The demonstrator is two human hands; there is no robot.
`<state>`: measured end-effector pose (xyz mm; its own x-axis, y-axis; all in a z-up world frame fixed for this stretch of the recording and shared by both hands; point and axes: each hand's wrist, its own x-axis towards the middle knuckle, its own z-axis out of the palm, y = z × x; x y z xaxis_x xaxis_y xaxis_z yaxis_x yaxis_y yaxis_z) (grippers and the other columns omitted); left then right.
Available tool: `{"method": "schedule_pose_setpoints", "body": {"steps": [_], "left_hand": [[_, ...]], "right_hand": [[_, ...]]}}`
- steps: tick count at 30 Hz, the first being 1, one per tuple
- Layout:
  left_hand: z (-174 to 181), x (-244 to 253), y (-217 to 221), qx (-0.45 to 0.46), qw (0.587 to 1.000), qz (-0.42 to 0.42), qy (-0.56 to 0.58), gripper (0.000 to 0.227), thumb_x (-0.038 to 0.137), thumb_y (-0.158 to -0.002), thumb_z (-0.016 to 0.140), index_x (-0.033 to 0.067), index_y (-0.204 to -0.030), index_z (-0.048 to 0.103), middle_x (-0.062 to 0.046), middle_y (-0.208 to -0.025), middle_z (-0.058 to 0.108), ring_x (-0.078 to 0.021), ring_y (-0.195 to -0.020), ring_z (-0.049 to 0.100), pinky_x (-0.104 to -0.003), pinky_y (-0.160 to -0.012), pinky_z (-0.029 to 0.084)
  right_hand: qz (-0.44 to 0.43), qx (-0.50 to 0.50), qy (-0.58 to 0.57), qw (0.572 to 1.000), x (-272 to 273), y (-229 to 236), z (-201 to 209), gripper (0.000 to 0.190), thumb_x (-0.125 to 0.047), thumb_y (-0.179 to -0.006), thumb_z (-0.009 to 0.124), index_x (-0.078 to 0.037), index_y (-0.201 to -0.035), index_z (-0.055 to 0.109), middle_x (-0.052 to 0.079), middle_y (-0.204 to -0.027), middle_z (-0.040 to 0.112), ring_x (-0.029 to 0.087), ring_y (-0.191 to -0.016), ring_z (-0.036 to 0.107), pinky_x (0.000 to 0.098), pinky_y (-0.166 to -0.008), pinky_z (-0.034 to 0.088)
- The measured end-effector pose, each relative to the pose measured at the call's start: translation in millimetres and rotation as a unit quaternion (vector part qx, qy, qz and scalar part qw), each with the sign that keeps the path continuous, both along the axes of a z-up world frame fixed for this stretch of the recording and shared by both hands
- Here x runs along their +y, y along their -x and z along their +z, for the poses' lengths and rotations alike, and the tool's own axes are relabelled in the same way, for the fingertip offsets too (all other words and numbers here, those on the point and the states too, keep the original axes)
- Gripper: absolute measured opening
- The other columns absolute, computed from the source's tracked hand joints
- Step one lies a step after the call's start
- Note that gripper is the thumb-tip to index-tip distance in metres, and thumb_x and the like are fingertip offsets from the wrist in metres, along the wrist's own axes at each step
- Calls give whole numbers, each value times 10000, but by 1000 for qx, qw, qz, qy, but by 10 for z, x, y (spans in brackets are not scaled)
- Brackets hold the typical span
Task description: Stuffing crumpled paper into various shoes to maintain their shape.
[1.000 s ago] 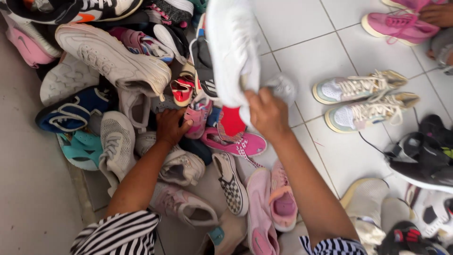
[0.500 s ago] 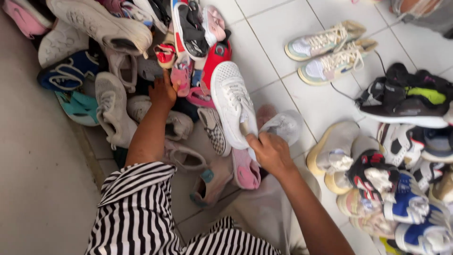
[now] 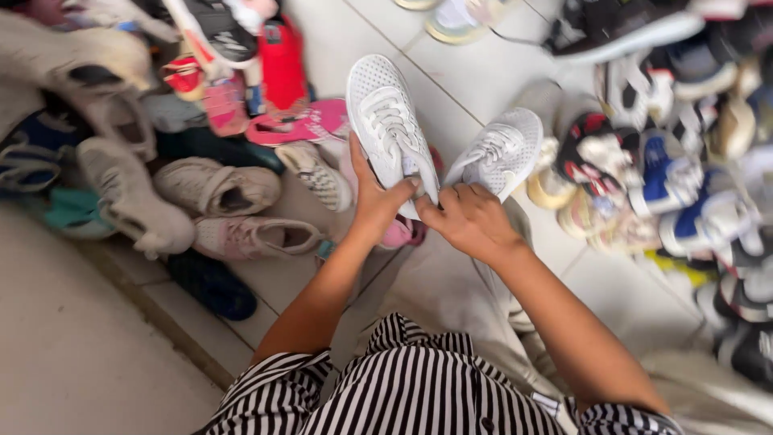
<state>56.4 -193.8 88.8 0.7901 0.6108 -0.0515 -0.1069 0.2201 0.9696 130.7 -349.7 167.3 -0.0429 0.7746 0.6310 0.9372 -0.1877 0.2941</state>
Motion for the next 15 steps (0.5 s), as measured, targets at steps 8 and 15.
{"method": "schedule_pose_setpoints", "body": {"steps": [8,15], "left_hand": [[90,-1161,-142,-84,956,-276,44,1156,15,-834,654,214,-1658,-132,-221,-1725,-79,-311,-1599,-30,-488,-1304,60],[-179,-2267,-410,22,875,-482,40,926,272,-983,614,236,-1666,-12,-237,-1718,34,-359,-1588,58,-496,-1295,102]], "right_hand": [[-134,47,2,990,-1499,391,64,235,-33,-1055,428,-145,-1102,628,44,-784,430,193,-579,501,327,-590,505],[-257,141,28,956,-2673,930,51,445,-492,-1041,493,-89,-1129,659,49,-785,490,213,-575,528,352,-575,496]]}}
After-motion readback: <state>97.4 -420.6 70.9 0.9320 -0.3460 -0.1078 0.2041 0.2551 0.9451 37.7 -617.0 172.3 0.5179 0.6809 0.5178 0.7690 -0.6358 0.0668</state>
